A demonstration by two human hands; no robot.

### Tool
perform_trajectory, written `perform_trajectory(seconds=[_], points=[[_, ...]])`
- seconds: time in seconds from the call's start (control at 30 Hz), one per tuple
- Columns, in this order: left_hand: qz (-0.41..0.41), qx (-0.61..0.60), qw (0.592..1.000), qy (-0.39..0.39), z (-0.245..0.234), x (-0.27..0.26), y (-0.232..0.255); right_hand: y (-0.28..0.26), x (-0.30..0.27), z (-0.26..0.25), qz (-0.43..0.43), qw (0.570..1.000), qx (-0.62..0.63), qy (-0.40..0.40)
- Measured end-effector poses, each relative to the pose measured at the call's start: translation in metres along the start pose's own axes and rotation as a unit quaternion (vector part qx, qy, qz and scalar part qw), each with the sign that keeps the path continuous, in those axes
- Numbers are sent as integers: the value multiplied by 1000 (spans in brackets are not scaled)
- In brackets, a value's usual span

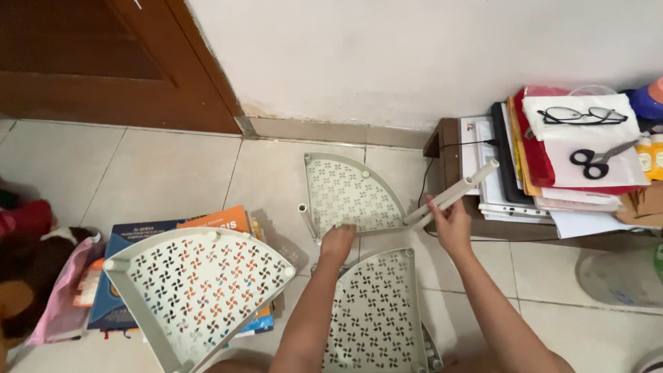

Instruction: The person removes books and items from a corner shelf and places them on the floor. Then the person disassembles the shelf by removing the shelves and legs, leaving the components on the floor.

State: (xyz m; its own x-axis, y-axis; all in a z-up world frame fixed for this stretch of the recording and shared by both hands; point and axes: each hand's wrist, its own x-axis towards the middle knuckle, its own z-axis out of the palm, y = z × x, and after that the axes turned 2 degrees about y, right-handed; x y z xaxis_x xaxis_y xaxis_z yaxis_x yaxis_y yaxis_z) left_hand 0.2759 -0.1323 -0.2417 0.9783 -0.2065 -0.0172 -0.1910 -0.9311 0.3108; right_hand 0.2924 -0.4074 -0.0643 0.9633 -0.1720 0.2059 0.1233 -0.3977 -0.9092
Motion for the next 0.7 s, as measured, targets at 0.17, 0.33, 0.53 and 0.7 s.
perform_trajectory(seconds=[0.17, 0.33, 0.53, 0.7], points=[[57, 63, 996, 0, 17, 7, -15, 6, 2, 11, 28, 998, -58, 8], [56, 68, 996, 17, 16, 2, -29, 7, -2, 10, 28, 995, -75, -55], [29, 101, 994, 35, 8, 5, -21, -5, -19, 22, -13, 991, -69, -115], [80, 112, 987, 81, 14, 12, 5, -16, -47, 41, -64, 994, -84, -12]])
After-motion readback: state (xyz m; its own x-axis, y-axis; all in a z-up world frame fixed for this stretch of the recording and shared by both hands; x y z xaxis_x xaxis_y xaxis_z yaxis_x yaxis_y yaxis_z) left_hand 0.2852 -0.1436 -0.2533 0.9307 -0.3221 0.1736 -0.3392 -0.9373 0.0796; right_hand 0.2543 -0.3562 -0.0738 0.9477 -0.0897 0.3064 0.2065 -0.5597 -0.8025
